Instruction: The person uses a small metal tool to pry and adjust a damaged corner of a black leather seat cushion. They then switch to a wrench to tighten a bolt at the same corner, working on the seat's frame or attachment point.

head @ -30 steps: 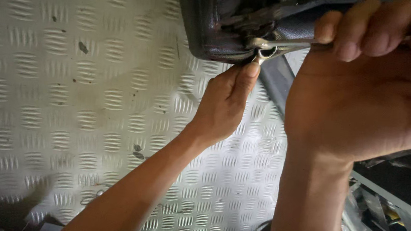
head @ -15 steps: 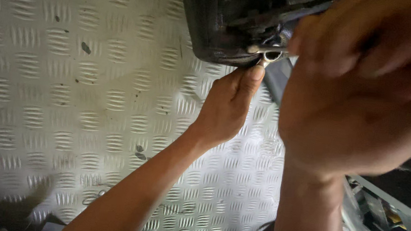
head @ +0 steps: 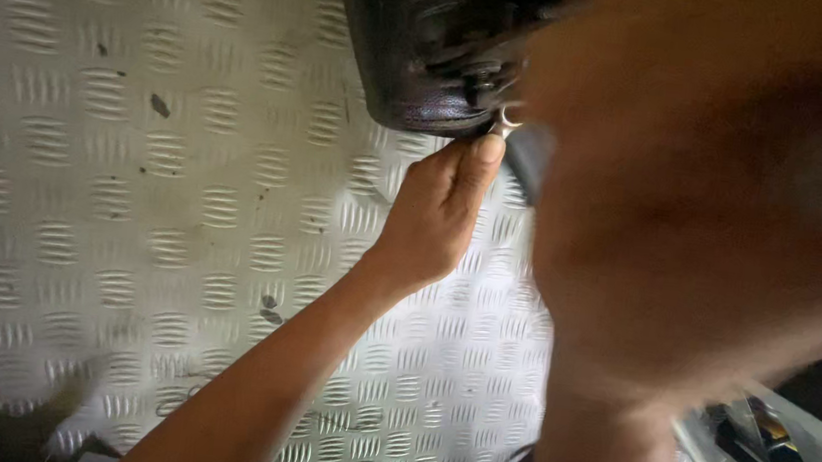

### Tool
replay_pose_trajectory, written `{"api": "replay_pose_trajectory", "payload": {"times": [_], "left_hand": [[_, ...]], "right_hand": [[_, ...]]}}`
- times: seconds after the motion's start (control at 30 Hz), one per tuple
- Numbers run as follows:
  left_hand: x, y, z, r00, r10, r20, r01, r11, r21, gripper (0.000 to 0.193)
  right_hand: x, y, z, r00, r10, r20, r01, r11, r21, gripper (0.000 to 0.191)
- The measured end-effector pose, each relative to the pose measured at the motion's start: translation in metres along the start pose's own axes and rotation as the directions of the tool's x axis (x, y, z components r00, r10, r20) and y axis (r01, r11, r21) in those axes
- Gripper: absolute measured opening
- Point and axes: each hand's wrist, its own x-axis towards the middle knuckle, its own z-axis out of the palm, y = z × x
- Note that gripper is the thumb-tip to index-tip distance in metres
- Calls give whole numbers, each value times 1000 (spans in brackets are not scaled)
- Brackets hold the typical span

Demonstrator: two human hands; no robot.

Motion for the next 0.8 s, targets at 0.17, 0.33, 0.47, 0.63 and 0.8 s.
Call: {"api": "replay_pose_trajectory", "payload": {"times": [0.17, 0.33, 0.47, 0.63, 0.8], "left_hand": [[7, 6, 2, 991, -131, -18, 132, 983, 127, 58], [6, 11, 2, 991, -131, -10, 131, 985, 116, 58], [5, 8, 0, 992, -125, -9, 125, 984, 126, 58], [7, 4, 0, 992, -126, 8, 124, 987, 104, 59], [10, 2, 0, 993, -116, 9, 113, 985, 132, 59]], "right_hand": [[-5, 21, -59, 977, 85, -195, -19, 948, 319, 32], [-10, 34, -66, 974, 85, -210, 4, 921, 389, 33], [-12, 40, -62, 972, 82, -222, 16, 913, 408, 33], [-13, 45, -58, 972, 61, -227, 37, 913, 407, 34], [-11, 44, -49, 975, 48, -218, 45, 914, 403, 35]]}}
